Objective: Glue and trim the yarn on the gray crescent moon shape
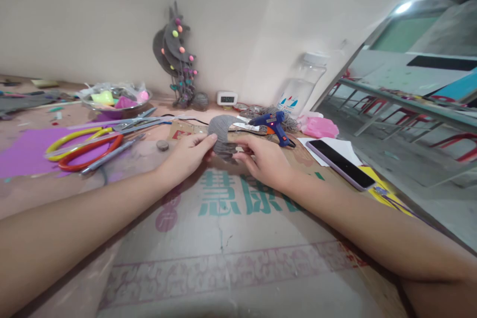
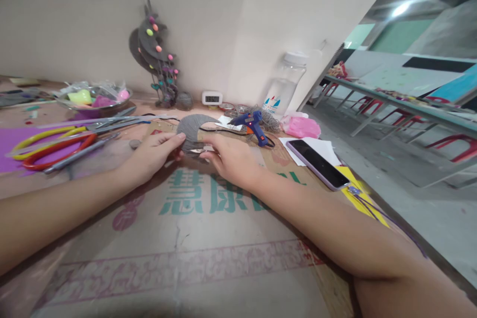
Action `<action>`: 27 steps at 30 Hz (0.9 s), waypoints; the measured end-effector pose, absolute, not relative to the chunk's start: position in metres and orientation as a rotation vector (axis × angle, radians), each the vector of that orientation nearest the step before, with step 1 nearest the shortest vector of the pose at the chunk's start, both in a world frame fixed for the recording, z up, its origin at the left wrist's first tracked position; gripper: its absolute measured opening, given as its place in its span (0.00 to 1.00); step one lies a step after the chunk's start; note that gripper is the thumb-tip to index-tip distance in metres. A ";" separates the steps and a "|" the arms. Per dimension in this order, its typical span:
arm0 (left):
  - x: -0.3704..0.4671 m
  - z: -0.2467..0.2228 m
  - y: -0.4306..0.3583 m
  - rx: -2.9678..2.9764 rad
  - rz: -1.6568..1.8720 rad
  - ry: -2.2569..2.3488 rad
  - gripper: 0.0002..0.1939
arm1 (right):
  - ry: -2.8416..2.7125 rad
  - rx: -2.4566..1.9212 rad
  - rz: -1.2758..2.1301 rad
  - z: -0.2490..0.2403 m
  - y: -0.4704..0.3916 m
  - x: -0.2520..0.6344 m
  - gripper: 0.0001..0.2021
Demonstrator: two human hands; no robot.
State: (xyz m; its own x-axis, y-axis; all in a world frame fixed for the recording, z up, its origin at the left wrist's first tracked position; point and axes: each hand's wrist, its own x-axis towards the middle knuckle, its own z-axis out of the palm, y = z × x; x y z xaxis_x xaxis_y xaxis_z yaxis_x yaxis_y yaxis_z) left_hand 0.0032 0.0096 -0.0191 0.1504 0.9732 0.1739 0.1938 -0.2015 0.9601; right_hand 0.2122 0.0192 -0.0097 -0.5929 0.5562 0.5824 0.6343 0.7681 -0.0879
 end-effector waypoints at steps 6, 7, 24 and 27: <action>0.004 -0.021 0.010 1.490 1.140 1.116 0.20 | -2.189 -1.032 0.276 -0.012 0.022 0.209 0.13; 0.005 -0.021 0.010 1.494 1.132 1.106 0.20 | -2.196 -1.038 0.332 -0.013 0.023 0.208 0.10; 0.008 -0.011 0.003 1.776 1.002 1.118 0.14 | -2.098 -1.070 0.438 -0.009 0.023 0.206 0.08; 0.008 -0.012 0.003 1.715 1.007 1.117 0.11 | -2.084 -1.077 0.436 -0.009 0.023 0.206 0.08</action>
